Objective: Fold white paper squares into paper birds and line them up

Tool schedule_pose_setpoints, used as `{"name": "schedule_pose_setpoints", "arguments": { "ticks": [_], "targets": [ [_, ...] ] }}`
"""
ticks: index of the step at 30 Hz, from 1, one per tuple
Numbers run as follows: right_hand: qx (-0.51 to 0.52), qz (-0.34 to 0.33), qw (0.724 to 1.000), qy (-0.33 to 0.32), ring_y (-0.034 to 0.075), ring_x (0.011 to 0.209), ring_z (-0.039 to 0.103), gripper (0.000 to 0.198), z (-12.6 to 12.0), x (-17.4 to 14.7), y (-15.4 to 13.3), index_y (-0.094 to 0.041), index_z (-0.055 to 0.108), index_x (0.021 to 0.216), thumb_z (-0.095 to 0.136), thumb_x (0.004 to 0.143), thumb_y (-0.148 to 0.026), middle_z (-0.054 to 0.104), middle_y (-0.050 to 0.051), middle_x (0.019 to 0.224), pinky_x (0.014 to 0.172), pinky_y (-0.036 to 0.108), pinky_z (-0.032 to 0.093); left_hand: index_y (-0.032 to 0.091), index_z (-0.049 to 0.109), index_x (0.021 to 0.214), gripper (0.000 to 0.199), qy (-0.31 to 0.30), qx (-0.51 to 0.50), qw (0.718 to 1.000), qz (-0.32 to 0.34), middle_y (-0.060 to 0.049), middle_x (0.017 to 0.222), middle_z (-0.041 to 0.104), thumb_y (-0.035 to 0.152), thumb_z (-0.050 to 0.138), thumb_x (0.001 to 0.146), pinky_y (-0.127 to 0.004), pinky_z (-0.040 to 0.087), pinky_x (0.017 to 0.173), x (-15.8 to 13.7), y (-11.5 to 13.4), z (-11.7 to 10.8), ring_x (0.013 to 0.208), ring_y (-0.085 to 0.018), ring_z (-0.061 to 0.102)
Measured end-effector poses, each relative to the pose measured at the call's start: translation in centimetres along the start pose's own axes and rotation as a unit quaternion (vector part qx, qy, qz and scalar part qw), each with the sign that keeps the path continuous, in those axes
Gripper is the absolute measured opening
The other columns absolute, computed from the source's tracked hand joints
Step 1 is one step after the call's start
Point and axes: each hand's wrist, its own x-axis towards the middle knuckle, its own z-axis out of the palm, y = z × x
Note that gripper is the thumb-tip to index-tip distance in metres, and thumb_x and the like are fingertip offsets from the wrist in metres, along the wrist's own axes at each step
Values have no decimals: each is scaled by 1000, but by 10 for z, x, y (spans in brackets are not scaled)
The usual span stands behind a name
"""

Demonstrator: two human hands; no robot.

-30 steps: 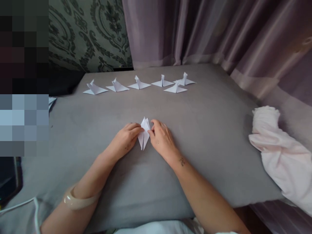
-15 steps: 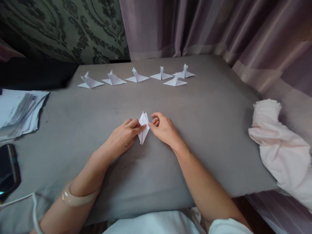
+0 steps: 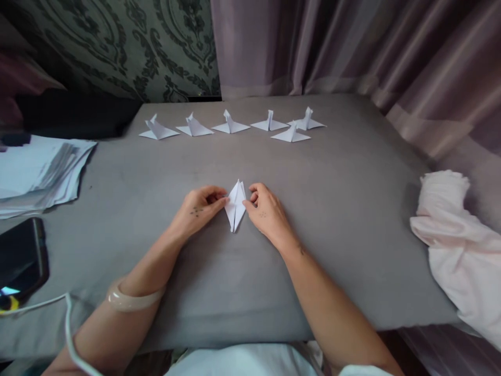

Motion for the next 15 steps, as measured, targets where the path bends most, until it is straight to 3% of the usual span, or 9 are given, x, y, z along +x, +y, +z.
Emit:
{"name": "schedule_pose_setpoints", "arguments": {
  "ticks": [3, 5, 8, 11, 15],
  "targets": [
    [20, -5, 1000, -12, 13, 71, 57, 27, -3, 0, 2, -20, 59, 106, 59, 80, -25, 62, 0, 83, 72, 28, 47, 18, 66, 92, 14, -7, 50, 999, 17, -3, 83, 66, 25, 61, 82, -27, 44, 66, -4, 2, 8, 72, -15, 57],
    [42, 2, 999, -34, 12, 68, 56, 23, -7, 1, 4, -21, 61, 102, 55, 80, -23, 62, 0, 82, 69, 27, 46, 19, 63, 103, 21, 10, 72, 997, 39, -4, 89, 64, 22, 61, 83, -28, 46, 70, -5, 0, 13, 79, -17, 58],
    [37, 2, 997, -61, 12, 69, 56, 17, -11, 0, 4, -21, 64, 93, 54, 80, -23, 63, 0, 82, 68, 27, 46, 19, 59, 112, 24, 18, 113, 988, 108, -7, 100, 61, 19, 54, 88, -31, 48, 77, -7, -1, 16, 92, -19, 57],
    [1, -25, 998, -54, 13, 74, 56, 11, -12, -2, 2, -22, 63, 86, 55, 79, -23, 62, 1, 88, 71, 28, 46, 18, 62, 102, 22, -33, 170, 971, 164, -8, 101, 61, 15, 42, 94, -32, 48, 82, -10, 3, 15, 95, -20, 56],
    [-46, -42, 997, -48, 13, 78, 56, 10, -14, -8, -3, -23, 63, 87, 57, 79, -23, 61, 2, 92, 74, 28, 45, 17, 63, 99, 25, -79, 231, 956, 163, -7, 97, 63, 14, 39, 95, -29, 48, 76, -14, 13, 10, 90, -19, 59]
  ]
}}
